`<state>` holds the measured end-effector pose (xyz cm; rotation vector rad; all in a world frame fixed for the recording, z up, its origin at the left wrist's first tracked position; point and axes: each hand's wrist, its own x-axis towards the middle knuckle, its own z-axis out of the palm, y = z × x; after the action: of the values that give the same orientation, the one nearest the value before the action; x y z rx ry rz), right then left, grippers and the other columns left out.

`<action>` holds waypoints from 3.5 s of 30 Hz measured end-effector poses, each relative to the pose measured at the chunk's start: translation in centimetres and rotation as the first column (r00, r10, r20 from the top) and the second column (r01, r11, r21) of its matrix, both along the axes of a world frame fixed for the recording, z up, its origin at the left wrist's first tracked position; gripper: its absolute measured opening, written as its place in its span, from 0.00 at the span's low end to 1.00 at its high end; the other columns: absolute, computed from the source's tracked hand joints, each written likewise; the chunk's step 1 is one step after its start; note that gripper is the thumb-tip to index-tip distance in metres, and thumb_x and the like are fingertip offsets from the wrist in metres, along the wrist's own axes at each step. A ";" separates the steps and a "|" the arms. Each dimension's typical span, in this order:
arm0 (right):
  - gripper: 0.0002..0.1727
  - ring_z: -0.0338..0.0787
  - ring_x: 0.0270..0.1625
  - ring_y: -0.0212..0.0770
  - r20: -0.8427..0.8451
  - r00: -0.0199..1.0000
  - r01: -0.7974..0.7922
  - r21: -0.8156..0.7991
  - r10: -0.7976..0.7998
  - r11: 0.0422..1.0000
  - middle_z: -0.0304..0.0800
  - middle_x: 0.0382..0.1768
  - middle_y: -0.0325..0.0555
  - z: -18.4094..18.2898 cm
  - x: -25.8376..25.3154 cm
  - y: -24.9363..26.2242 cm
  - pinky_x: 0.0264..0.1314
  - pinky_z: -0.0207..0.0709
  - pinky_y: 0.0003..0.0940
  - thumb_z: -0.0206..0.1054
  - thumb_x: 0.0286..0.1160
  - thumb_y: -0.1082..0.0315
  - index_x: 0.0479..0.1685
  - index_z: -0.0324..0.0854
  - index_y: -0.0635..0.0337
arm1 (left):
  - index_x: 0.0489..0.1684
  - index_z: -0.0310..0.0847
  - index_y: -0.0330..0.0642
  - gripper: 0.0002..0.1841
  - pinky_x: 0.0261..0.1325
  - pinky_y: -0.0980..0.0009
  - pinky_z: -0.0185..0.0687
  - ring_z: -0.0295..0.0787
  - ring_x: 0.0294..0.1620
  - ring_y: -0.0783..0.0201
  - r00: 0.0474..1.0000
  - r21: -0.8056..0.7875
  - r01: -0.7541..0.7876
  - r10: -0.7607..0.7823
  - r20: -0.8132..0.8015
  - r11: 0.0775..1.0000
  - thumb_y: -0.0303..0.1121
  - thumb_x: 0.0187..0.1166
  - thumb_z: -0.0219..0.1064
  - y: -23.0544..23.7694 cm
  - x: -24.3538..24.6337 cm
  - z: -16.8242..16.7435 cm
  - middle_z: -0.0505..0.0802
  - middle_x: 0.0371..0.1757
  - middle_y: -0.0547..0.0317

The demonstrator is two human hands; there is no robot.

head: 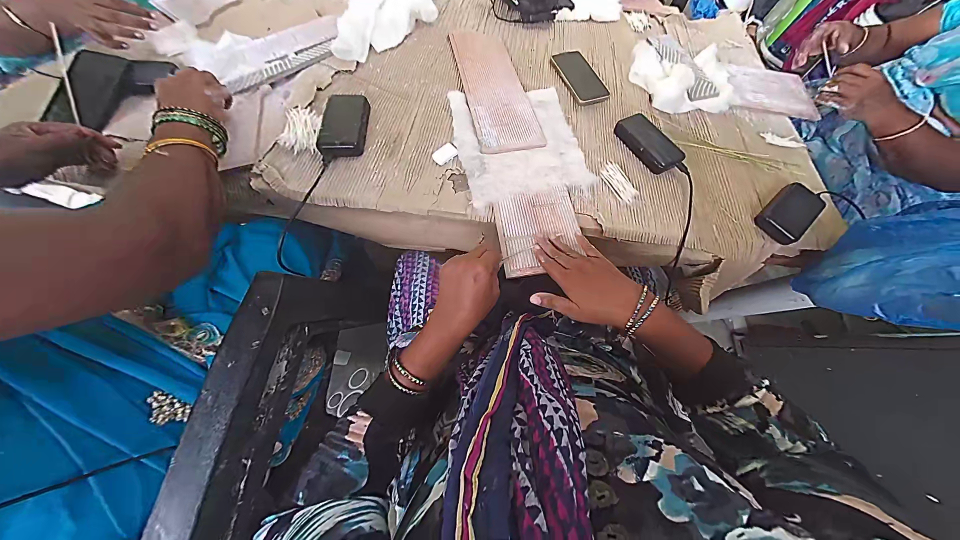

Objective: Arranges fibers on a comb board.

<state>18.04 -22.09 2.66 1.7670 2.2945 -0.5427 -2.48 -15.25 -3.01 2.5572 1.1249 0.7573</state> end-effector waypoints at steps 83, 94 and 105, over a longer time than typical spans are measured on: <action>0.12 0.84 0.33 0.23 -0.942 -0.261 0.400 -0.302 -0.208 0.865 0.90 0.37 0.32 -2.0 1.7 2.2 0.39 0.79 0.18 0.59 0.81 0.73 0.50 0.87 0.50 | 0.28 0.87 0.37 0.07 0.25 0.85 0.68 0.74 0.20 0.83 0.613 -0.650 0.465 0.311 0.726 0.602 0.18 0.77 0.69 1.0 4.1 3.2 0.90 0.24 0.68; 0.12 0.85 0.32 0.20 -0.996 0.025 0.589 -0.058 -0.090 0.806 0.91 0.32 0.29 -1.0 0.8 3.5 0.40 0.81 0.17 0.68 0.68 0.84 0.39 0.86 0.55 | 0.28 0.86 0.37 0.07 0.29 0.84 0.72 0.76 0.23 0.82 0.642 -0.652 0.389 0.316 0.699 0.651 0.19 0.77 0.70 1.2 3.2 2.9 0.88 0.24 0.68; 0.11 0.86 0.30 0.23 -0.978 0.048 0.640 -0.124 -0.201 0.759 0.89 0.30 0.32 -2.7 0.8 4.5 0.37 0.83 0.19 0.72 0.67 0.84 0.42 0.84 0.60 | 0.30 0.86 0.34 0.07 0.31 0.82 0.71 0.76 0.24 0.79 0.680 -0.723 0.255 0.413 0.606 0.642 0.23 0.81 0.69 1.8 3.4 1.8 0.89 0.25 0.65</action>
<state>18.82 -17.61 -0.03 2.9522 2.4417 -2.0879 0.96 -13.41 -1.23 1.2479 0.9622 0.9314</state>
